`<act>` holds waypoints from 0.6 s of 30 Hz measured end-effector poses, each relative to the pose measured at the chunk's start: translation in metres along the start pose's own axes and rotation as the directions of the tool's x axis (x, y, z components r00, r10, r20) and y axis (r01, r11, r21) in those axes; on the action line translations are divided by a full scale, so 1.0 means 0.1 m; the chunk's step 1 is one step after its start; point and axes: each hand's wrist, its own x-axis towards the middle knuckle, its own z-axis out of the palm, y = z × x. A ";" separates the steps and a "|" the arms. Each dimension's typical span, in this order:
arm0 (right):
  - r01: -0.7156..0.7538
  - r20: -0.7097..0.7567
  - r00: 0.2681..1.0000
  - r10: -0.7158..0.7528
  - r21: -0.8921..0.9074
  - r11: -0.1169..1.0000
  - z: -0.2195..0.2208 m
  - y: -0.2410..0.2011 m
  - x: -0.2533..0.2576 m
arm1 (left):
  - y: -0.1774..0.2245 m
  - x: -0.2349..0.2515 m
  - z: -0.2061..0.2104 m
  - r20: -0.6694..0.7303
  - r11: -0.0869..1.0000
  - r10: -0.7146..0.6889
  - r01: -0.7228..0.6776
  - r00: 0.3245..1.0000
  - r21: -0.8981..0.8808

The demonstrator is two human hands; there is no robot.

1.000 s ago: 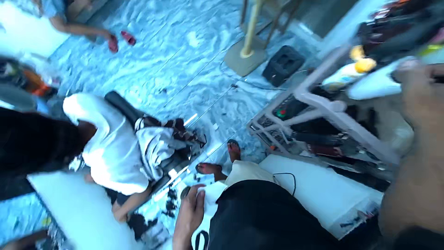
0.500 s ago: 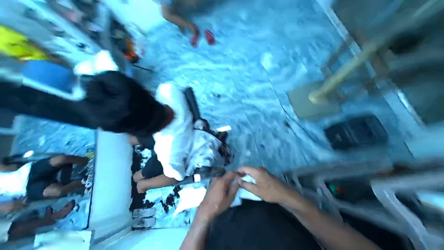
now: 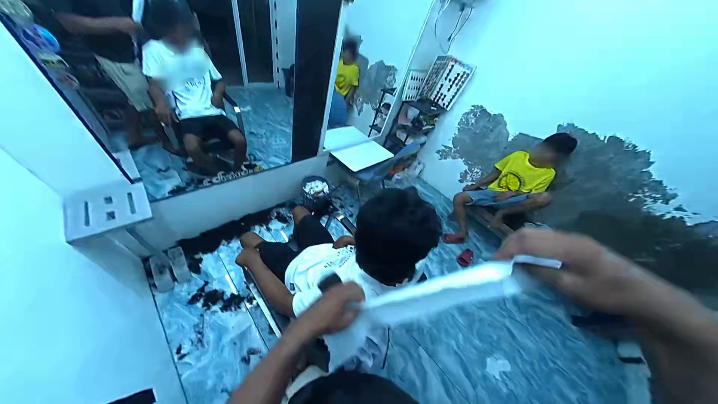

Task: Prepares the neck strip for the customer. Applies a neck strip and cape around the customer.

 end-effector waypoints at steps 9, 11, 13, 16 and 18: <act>-0.218 -0.266 0.942 0.205 -0.022 0.976 0.91 1.87 1.88 | -0.95 1.49 -1.17 -0.550 0.699 -0.318 0.583 0.772 0.414; -0.299 -0.173 0.934 0.312 0.099 0.949 1.63 2.40 1.81 | -1.14 1.23 -0.86 -0.444 0.607 -0.425 0.612 0.789 0.506; -0.306 -0.119 0.931 0.345 0.263 0.915 2.24 2.73 1.66 | -1.32 0.80 -0.47 -0.358 0.529 -0.502 0.607 0.787 0.593; -0.332 0.012 0.932 0.362 0.428 0.841 2.75 2.93 1.43 | -1.26 0.15 0.06 -0.377 0.483 -0.583 0.679 0.720 0.553; -0.290 0.099 0.956 0.277 0.470 0.834 2.93 3.14 1.42 | -0.93 -0.08 0.30 -0.449 0.428 -0.625 0.762 0.638 0.486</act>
